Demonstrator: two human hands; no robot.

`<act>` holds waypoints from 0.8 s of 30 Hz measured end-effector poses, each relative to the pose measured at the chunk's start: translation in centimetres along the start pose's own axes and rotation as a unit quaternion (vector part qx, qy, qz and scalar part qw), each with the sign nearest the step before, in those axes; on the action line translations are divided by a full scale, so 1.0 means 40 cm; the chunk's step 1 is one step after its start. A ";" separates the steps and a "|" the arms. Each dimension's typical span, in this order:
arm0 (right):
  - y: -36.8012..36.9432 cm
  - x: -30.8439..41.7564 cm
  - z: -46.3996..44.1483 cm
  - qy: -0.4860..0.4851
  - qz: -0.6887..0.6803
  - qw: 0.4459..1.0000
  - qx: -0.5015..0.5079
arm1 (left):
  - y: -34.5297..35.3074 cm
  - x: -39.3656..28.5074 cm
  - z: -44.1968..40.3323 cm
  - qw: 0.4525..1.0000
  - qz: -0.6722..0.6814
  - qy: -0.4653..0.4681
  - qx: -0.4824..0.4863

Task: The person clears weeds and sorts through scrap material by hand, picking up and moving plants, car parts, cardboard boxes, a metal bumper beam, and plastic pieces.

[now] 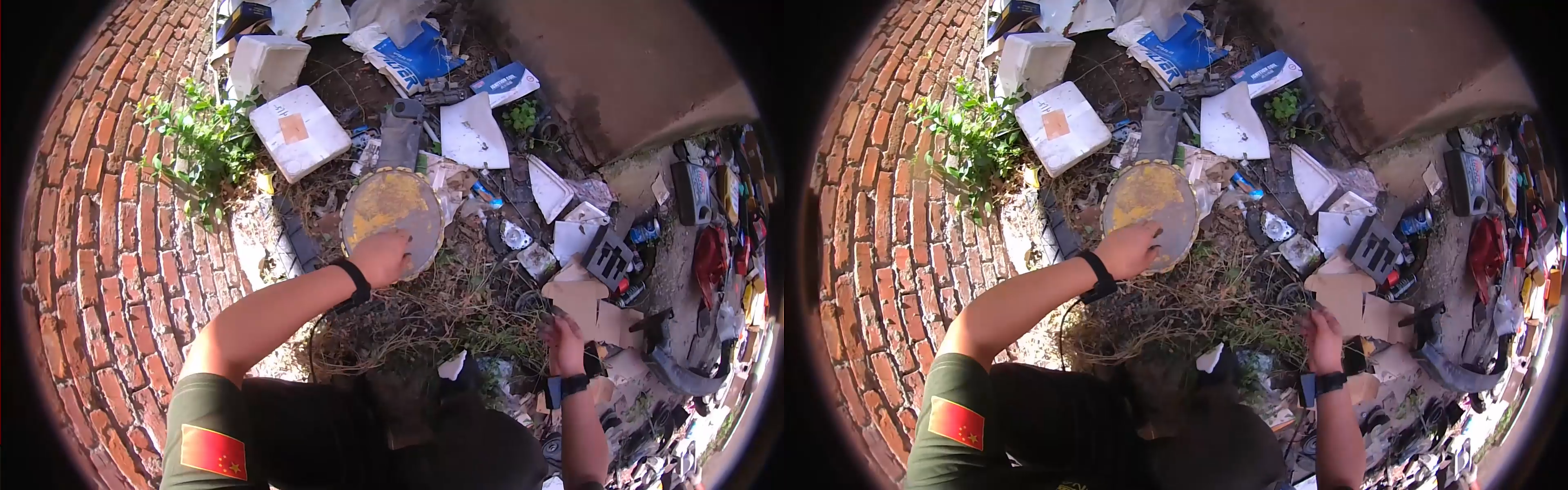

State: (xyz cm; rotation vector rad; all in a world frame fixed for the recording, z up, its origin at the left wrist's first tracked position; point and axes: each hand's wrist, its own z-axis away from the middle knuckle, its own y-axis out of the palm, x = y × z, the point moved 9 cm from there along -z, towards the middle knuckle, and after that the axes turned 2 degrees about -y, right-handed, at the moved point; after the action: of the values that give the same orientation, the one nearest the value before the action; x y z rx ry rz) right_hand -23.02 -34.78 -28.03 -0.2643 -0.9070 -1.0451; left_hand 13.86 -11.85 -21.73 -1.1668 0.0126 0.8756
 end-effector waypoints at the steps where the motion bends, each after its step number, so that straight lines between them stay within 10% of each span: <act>1: 0.116 -0.060 -0.093 0.027 0.022 0.997 0.075 | 0.009 0.072 0.048 0.998 -0.041 -0.017 0.046; 7: 0.696 -0.236 -0.362 0.039 0.325 0.928 0.180 | 0.020 0.159 0.210 0.995 -0.076 -0.046 0.040; 9: 0.856 -0.100 -0.216 -0.090 0.199 0.964 0.149 | -0.003 0.140 0.222 0.998 -0.040 -0.051 -0.027; 14: 1.129 -0.030 0.048 -0.078 0.094 0.880 0.460 | -0.112 0.211 0.276 0.963 0.082 -0.168 -0.195; 18: 1.091 -0.130 -0.103 -0.175 0.259 0.877 0.365 | -0.198 0.404 0.374 0.848 0.325 -0.223 -0.354; 24: 0.903 -0.202 -0.344 -0.046 0.409 0.905 0.112 | -0.341 0.514 0.543 0.821 0.183 -0.285 -0.460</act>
State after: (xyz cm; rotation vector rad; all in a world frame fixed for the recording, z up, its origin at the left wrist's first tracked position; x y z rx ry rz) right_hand 12.67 -19.34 -34.89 -0.4531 -0.8669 -0.1475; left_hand 26.99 16.14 -10.52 -1.7701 -0.7818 1.6475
